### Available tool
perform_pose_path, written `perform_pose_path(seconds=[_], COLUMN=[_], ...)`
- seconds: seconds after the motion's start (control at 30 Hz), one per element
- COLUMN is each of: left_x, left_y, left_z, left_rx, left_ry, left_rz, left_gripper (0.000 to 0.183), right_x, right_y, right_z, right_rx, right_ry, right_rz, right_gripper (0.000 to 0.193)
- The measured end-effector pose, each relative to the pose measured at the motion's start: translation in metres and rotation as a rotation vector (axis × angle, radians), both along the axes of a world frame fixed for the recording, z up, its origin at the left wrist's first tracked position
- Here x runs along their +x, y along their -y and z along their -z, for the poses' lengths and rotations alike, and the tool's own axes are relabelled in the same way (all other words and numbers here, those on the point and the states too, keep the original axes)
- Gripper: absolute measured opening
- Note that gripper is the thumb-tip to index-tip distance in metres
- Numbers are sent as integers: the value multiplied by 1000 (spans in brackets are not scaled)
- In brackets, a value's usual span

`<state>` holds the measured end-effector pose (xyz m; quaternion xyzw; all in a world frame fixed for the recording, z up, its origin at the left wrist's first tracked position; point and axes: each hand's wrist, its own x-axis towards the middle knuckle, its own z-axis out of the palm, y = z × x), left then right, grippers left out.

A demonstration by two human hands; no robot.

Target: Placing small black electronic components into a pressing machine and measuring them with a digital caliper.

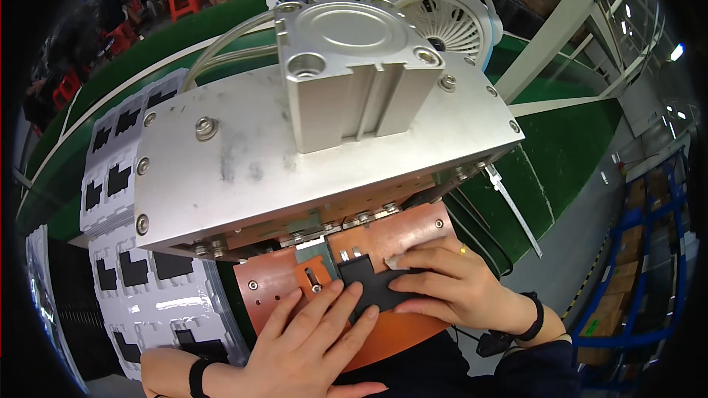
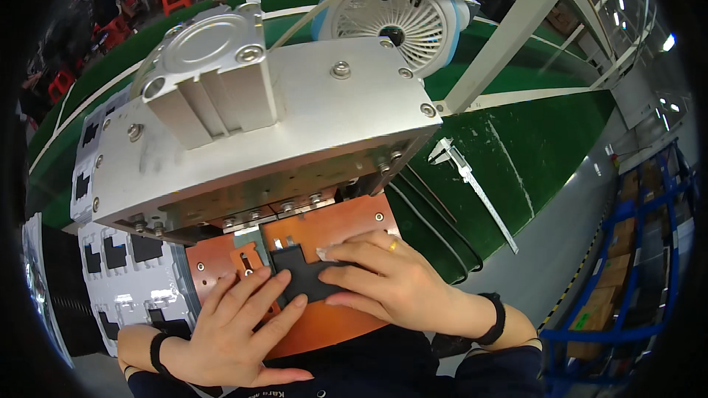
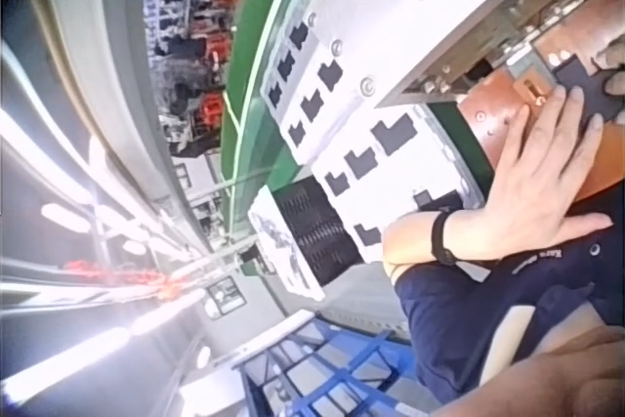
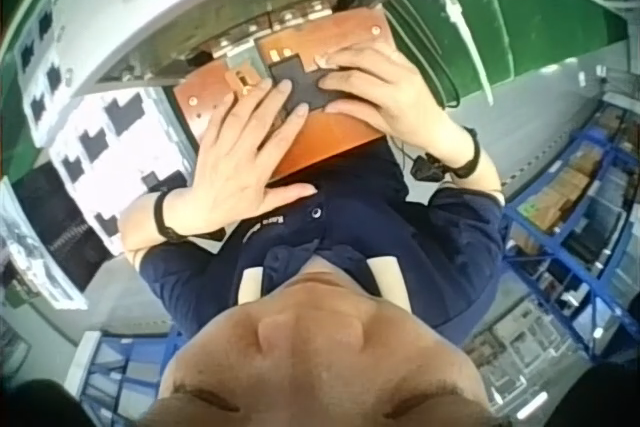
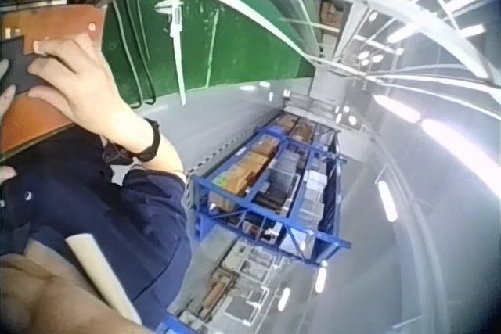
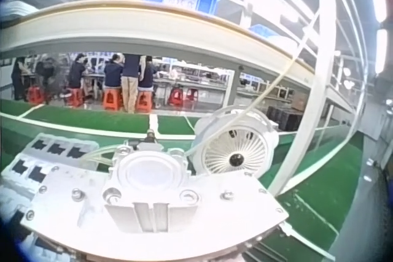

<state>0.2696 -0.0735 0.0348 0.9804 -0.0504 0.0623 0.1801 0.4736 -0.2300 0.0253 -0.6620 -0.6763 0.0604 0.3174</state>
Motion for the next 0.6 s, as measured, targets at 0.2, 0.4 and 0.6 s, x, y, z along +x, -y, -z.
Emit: perform_pose_path(seconds=[0.2, 0.4, 0.6], left_x=[11, 12, 14], left_y=[-18, -21, -21], left_z=[3, 5, 5], left_rx=[16, 12, -2], left_ry=[17, -1, -17], left_rz=[-24, -23, -32], left_gripper=[78, 76, 74], right_x=[14, 10, 11], right_y=[-24, -25, -26], right_z=[2, 0, 2], right_rx=[48, 50, 64], right_ry=[27, 52, 59], right_rz=[-25, 5, 7], right_gripper=[28, 26, 24])
